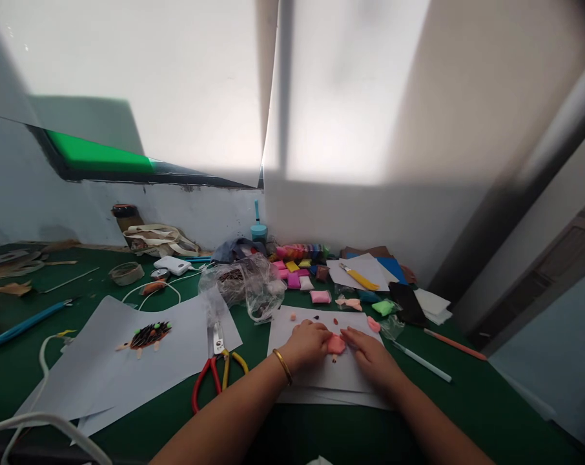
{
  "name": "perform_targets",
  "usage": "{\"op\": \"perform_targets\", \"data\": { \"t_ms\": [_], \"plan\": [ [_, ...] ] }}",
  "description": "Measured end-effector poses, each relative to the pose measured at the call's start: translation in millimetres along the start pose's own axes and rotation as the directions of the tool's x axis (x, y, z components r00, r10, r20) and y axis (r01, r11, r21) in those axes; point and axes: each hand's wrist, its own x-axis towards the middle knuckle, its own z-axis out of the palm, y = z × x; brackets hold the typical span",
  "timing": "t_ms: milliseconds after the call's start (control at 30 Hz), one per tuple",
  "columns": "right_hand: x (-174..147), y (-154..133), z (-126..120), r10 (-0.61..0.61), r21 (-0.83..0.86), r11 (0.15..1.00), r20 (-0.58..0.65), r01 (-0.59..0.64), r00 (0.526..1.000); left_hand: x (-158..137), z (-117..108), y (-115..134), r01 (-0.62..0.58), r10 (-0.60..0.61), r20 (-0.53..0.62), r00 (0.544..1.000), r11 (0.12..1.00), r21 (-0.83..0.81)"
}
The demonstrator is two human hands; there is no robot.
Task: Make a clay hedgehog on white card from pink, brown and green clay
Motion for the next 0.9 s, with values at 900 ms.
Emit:
{"op": "perform_targets", "data": {
  "t_ms": [900],
  "plan": [
    [-21.2, -9.7, -3.5, 0.135, 0.055, 0.989, 0.027, -0.136, 0.990, 9.5, 1.7, 24.5, 0.130, -0.129, -0.013, 0.992, 0.984, 0.123]
  ]
}}
